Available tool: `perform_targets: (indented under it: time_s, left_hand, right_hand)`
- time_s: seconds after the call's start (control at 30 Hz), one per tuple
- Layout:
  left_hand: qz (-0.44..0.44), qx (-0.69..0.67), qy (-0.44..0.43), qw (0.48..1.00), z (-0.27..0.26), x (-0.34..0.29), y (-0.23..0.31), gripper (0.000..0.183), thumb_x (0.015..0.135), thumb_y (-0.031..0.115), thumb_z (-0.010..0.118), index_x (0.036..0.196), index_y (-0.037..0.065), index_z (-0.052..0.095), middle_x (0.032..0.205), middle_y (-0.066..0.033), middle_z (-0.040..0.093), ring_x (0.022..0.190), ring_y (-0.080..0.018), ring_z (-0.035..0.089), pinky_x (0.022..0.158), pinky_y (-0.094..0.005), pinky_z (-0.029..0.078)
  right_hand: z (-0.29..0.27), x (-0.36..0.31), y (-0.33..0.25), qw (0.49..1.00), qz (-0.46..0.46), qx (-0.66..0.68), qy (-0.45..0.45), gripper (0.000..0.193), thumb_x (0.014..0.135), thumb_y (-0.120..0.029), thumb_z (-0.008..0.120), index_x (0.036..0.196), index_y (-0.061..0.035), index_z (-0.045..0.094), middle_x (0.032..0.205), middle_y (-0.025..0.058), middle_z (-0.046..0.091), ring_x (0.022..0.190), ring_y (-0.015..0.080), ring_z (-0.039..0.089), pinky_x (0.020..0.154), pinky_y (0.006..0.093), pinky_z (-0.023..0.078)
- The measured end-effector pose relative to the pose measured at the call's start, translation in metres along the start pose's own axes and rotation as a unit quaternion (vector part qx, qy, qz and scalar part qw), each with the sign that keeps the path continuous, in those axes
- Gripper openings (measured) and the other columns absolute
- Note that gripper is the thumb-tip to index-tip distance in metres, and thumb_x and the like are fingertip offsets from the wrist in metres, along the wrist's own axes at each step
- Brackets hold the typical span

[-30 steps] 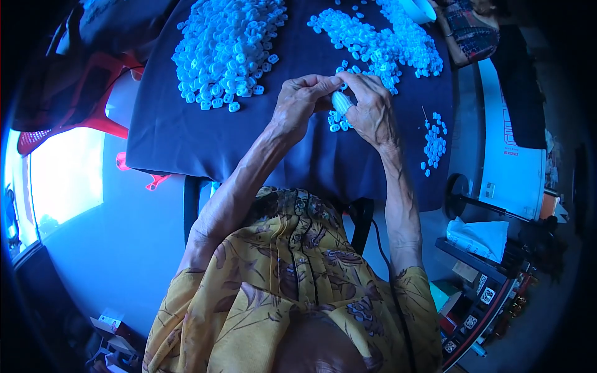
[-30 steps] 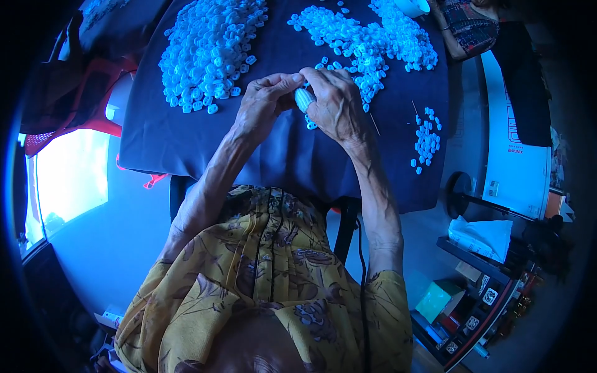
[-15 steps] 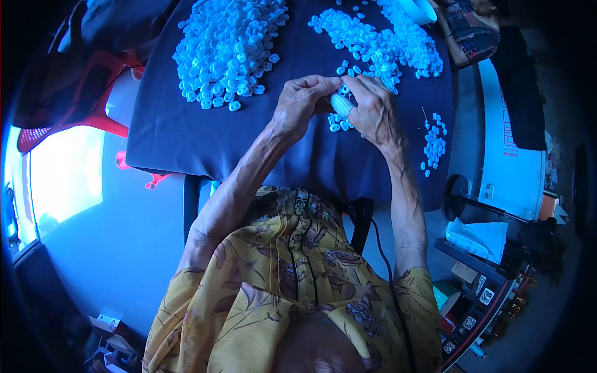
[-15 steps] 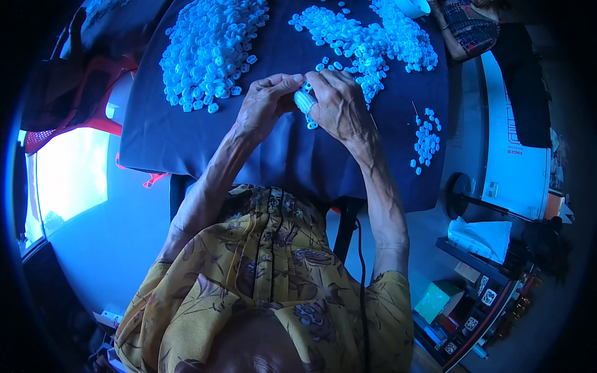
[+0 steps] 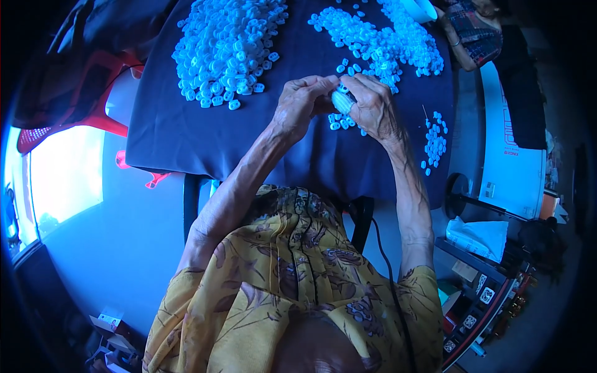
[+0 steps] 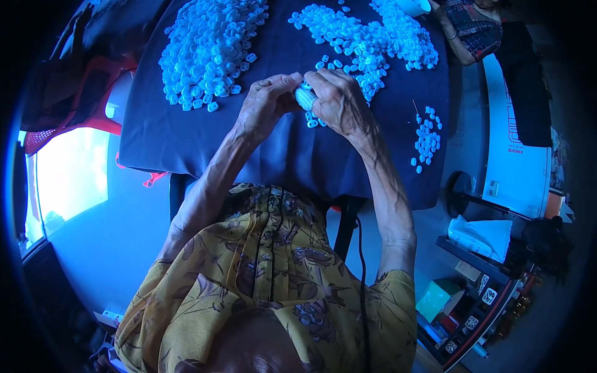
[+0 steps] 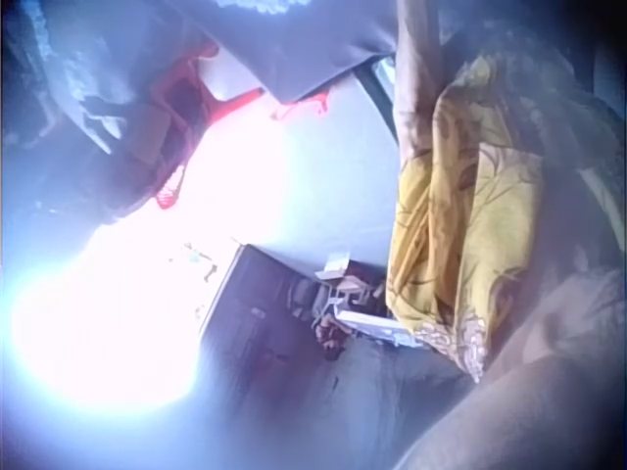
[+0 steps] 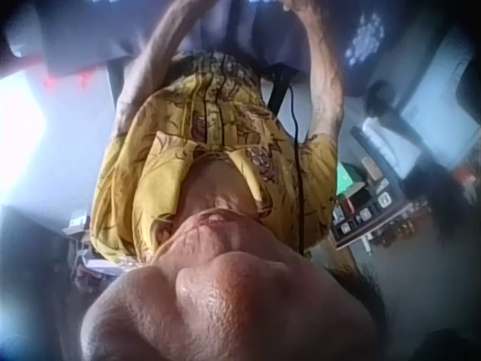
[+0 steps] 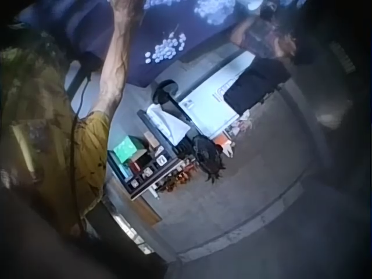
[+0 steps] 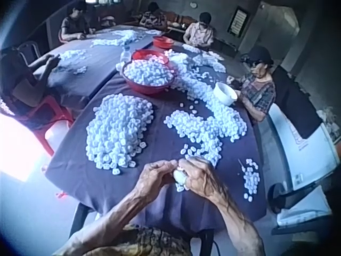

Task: The person sorts small white plastic components by hand, placing them into a container on a table.

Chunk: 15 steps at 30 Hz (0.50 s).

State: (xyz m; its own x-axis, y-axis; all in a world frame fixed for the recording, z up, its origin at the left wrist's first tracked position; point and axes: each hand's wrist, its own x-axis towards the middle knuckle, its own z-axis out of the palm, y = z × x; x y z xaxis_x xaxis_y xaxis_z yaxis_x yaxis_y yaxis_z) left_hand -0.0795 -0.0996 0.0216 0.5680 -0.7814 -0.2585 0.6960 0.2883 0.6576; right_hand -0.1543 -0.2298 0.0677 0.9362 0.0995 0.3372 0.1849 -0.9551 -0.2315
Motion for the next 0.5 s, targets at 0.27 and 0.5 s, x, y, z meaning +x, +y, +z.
perform_targets:
  time_s: [0.27,0.5]
  left_hand:
    - [-0.007,-0.003,-0.001,1.000,-0.0019,0.0033,-0.0031,0.020,0.077,0.020,0.063,0.078,0.000,0.059,0.069,-0.0053,0.056,0.062,-0.0136,0.057,0.062,-0.0288,0.051]
    - [-0.015,0.013,-0.005,1.000,-0.0023,0.0030,-0.0042,0.017,0.081,0.016,0.057,0.086,0.000,0.058,0.079,-0.0075,0.060,0.072,-0.0161,0.059,0.071,-0.0325,0.048]
  right_hand:
    - [0.0022,-0.0008,0.0019,1.000,0.005,-0.005,0.008,0.021,0.062,-0.001,0.058,0.083,0.0011,0.053,0.072,0.0146,0.054,0.066,0.0306,0.054,0.059,0.0378,0.045]
    - [0.0016,-0.0030,0.0050,1.000,-0.010,-0.026,-0.013,0.024,0.061,-0.002,0.060,0.084,0.0013,0.052,0.072,0.0139,0.054,0.067,0.0299,0.054,0.058,0.0369,0.044]
